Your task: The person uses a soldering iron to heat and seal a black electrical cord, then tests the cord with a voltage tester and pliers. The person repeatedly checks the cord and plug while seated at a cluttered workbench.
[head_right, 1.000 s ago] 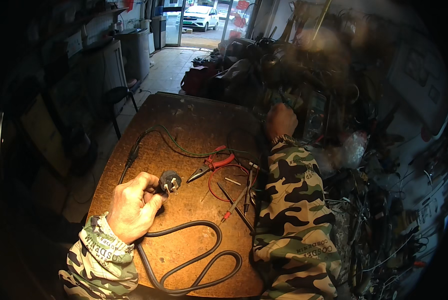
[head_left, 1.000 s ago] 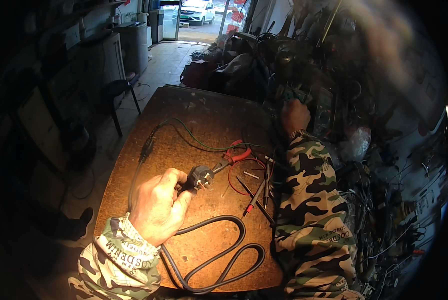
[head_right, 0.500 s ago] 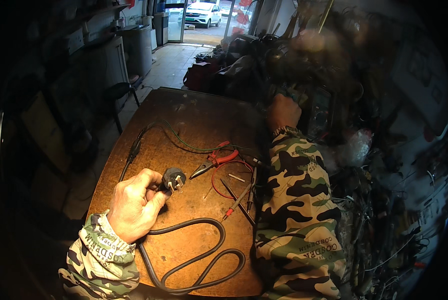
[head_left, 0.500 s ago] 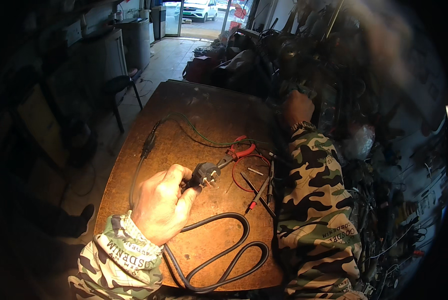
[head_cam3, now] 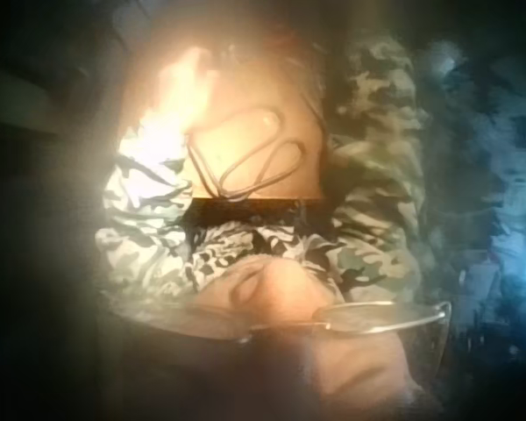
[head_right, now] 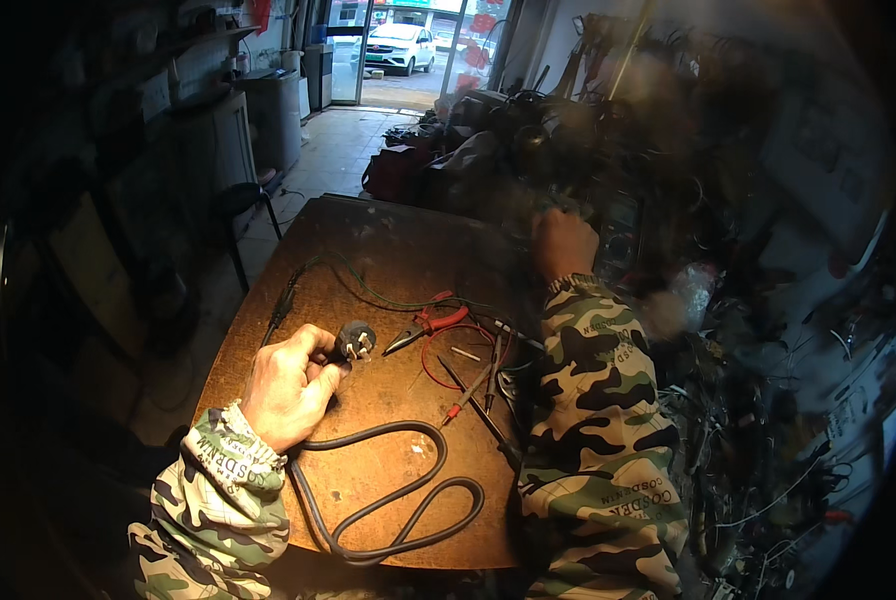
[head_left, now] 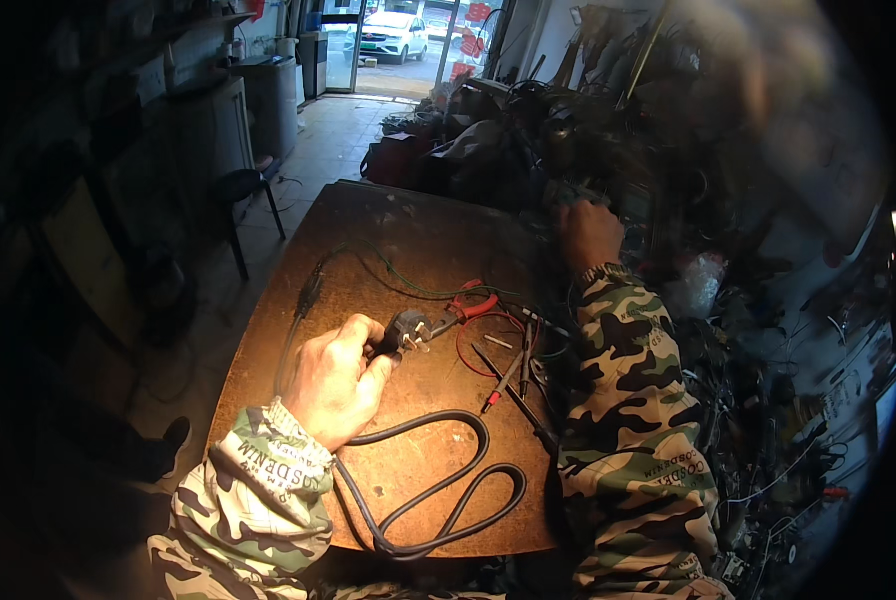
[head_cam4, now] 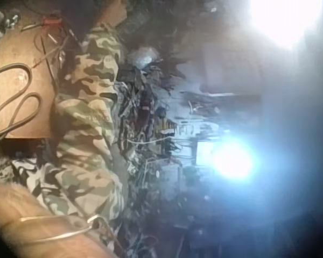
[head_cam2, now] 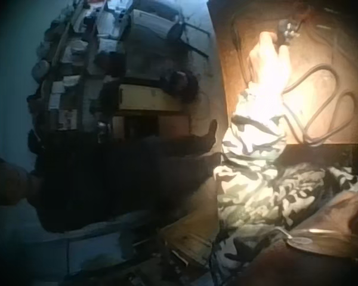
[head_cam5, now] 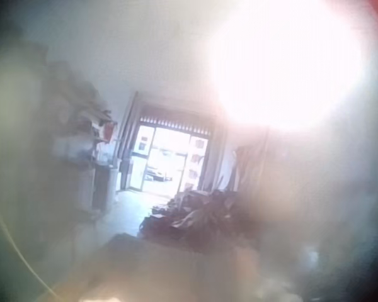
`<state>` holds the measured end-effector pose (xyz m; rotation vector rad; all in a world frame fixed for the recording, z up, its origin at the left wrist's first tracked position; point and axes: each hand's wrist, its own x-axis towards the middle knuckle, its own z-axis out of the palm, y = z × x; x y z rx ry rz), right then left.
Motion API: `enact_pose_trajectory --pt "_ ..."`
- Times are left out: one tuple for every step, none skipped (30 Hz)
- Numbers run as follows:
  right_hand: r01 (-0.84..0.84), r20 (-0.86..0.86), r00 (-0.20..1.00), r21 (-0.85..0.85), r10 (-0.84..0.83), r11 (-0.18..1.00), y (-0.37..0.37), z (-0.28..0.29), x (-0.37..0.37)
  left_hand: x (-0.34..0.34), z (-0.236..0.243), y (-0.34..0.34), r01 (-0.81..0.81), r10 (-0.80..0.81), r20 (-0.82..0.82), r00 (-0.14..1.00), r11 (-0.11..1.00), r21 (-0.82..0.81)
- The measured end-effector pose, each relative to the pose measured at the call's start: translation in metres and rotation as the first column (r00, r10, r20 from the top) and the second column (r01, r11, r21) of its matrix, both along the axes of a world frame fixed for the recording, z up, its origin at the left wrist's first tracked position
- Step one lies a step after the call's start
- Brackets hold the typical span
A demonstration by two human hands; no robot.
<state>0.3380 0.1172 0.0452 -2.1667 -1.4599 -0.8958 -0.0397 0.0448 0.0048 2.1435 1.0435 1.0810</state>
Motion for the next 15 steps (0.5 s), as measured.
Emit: enact_pose_trajectory --pt "0.013 0.023 1.0 0.03 -0.013 0.999 -0.009 0.004 -0.002 0.002 -0.004 0.007 0.015 -0.015 0.015 1.0 1.0 -0.002" --pt "0.031 0.013 0.999 0.062 -0.032 0.998 -0.019 0.009 0.001 0.004 -0.008 0.014 0.035 -0.034 0.022 0.999 0.999 -0.02" --pt "0.054 0.0 0.999 0.089 -0.054 0.995 -0.034 0.013 0.005 0.006 -0.014 0.022 0.064 -0.064 0.016 0.998 0.998 0.0" --pt "0.081 -0.012 0.997 0.116 -0.08 0.99 -0.053 0.019 0.008 0.012 -0.017 0.028 0.105 -0.103 0.071 0.992 0.994 -0.023" --pt "0.065 -0.081 0.995 0.126 -0.056 0.99 -0.058 0.036 -0.013 0.001 -0.011 0.032 0.083 -0.078 0.114 0.99 0.996 -0.032" --pt "0.024 -0.097 0.995 0.145 -0.01 0.989 -0.077 0.03 -0.007 0.008 -0.016 0.034 0.111 -0.106 0.146 0.984 0.993 -0.026" --pt "-0.002 -0.172 0.985 0.144 0.027 0.99 -0.1 0.025 -0.002 0.018 -0.022 0.036 0.143 -0.137 0.175 0.975 0.99 -0.021" --pt "-0.141 -0.173 0.968 0.238 0.185 0.961 -0.128 0.018 -0.004 0.028 -0.039 0.019 0.176 -0.168 0.289 0.942 0.984 -0.002" --pt "-0.226 -0.213 0.931 0.305 0.298 0.925 -0.126 0.002 -0.022 0.009 -0.029 0.019 0.17 -0.162 0.238 0.958 0.985 -0.016" --pt "-0.186 -0.194 0.946 0.332 0.261 0.925 -0.169 0.016 -0.036 0.016 -0.02 0.028 0.345 -0.322 0.397 0.859 0.938 0.014" --pt "-0.258 -0.224 0.901 0.413 0.372 0.873 -0.164 0.003 -0.053 -0.001 -0.013 0.035 0.367 -0.357 0.474 0.805 0.927 0.075" --pt "-0.256 -0.267 0.872 0.463 0.409 0.848 -0.172 -0.001 -0.068 -0.009 -0.005 0.039 0.432 -0.37 0.582 0.724 0.901 0.034" --pt "-0.256 -0.31 0.835 0.513 0.455 0.819 -0.176 -0.008 -0.084 -0.022 0.006 0.041 0.489 -0.36 0.68 0.638 0.872 0.003" --pt "-0.26 -0.32 0.816 0.54 0.481 0.8 -0.201 -0.024 -0.083 -0.019 -0.006 0.022 0.551 -0.302 0.771 0.56 0.831 -0.075" --pt "-0.216 -0.318 0.833 0.565 0.452 0.796 -0.218 -0.039 -0.081 -0.006 -0.012 0.024 0.645 -0.299 0.848 0.437 0.762 -0.064"
